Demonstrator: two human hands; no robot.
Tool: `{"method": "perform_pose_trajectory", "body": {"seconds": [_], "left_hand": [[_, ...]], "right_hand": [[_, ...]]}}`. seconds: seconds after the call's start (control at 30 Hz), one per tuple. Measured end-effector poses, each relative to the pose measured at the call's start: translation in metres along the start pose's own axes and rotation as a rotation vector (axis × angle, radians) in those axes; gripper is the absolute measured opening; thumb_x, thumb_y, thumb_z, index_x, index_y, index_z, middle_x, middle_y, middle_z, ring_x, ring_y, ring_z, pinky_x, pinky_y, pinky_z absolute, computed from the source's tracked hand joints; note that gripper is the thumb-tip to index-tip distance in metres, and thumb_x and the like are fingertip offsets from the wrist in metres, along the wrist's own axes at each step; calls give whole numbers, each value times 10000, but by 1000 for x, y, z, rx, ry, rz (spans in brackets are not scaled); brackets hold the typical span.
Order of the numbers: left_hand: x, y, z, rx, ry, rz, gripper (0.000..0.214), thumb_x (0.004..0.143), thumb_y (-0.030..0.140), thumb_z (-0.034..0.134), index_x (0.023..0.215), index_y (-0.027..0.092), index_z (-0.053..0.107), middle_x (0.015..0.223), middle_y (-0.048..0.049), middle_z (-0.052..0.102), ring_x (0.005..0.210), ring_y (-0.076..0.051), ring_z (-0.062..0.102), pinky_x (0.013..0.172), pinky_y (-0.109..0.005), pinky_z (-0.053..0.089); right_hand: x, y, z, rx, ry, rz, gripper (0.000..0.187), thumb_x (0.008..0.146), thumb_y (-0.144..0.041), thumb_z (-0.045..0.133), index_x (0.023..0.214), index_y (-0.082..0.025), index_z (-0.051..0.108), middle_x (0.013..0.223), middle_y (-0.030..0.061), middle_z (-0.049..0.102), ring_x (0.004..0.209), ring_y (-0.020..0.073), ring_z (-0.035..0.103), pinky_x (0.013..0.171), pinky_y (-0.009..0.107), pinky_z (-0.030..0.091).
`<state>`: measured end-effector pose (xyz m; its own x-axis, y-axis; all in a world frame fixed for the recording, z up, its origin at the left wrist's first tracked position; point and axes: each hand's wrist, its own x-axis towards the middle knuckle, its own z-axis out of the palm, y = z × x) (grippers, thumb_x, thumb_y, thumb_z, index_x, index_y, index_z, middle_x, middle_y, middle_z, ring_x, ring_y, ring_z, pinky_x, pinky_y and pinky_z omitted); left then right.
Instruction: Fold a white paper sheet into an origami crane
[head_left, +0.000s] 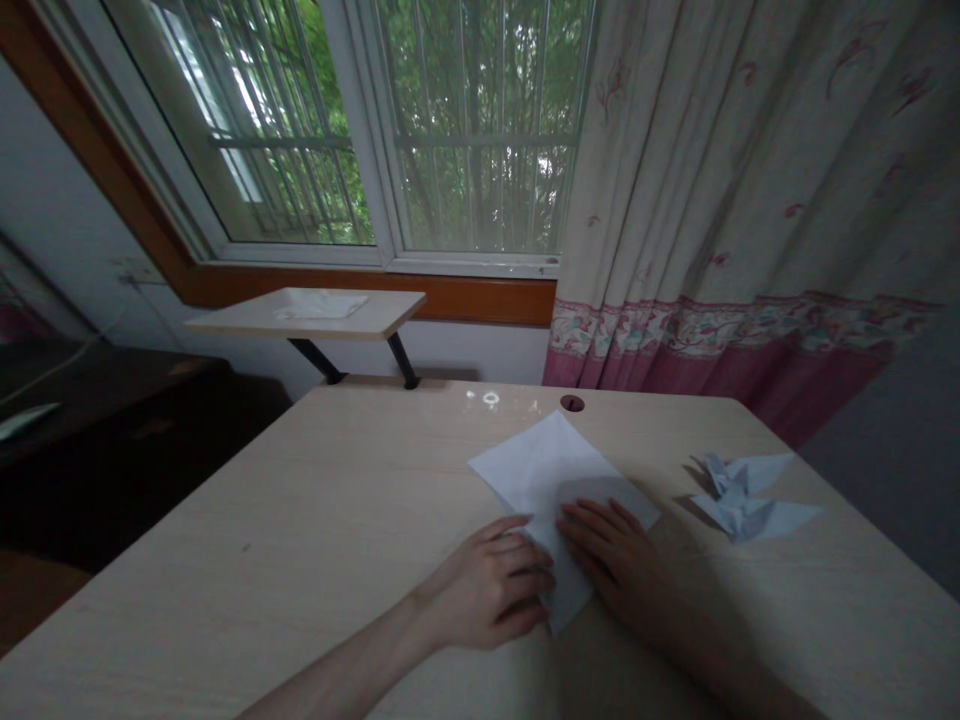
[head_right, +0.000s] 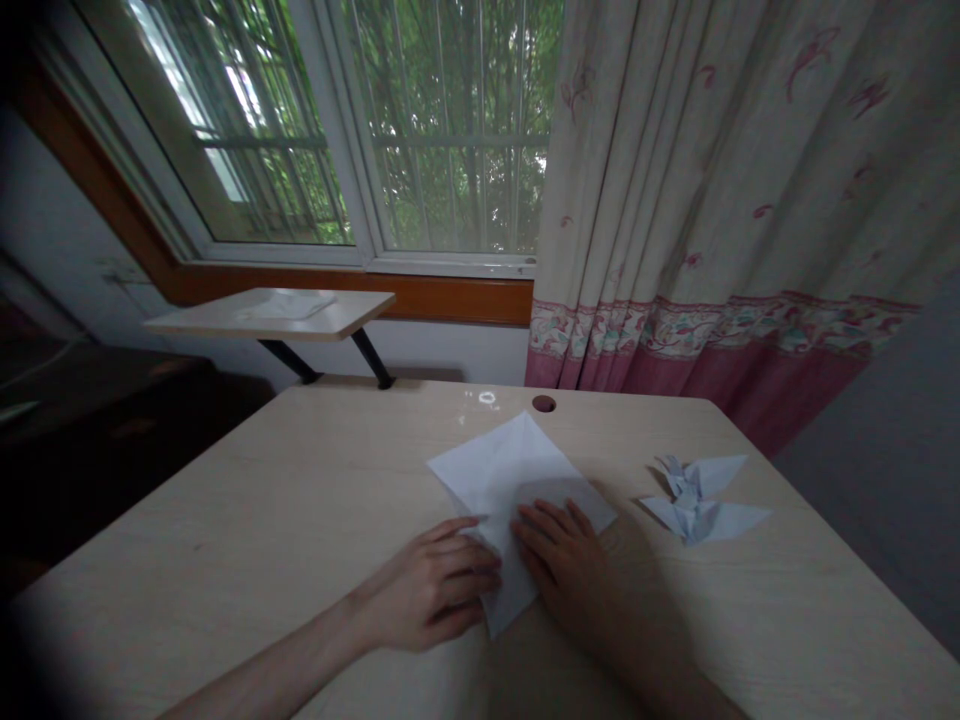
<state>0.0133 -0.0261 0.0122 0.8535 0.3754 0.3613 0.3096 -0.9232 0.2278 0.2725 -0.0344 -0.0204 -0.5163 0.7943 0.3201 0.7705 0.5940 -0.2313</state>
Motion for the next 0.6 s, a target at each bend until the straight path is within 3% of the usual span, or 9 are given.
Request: {"method": "perform_pose_trajectory", "body": {"seconds": [0.37, 0.6], "left_hand": [[-3, -5, 4, 171, 138, -207, 246, 1036, 344, 487, 1171, 238, 663, 1117, -15, 742, 1014, -189, 684, 1120, -433, 377], [-1, -6, 6, 245, 137, -340, 265, 1029, 347, 488, 1180, 228, 670, 1155, -33, 733, 1047, -235, 674, 1060, -479, 436]], "right_hand": [[-1, -2, -1, 11, -10, 82, 395, 989, -244, 447, 1335, -252, 636, 1409, 69, 613, 1288, 265, 569, 1068, 505, 474], [0, -1, 3, 46, 25, 85, 399, 962, -202, 447, 1295, -210, 667, 1371, 90, 641, 1241, 267, 602, 1061, 498, 491]]}}
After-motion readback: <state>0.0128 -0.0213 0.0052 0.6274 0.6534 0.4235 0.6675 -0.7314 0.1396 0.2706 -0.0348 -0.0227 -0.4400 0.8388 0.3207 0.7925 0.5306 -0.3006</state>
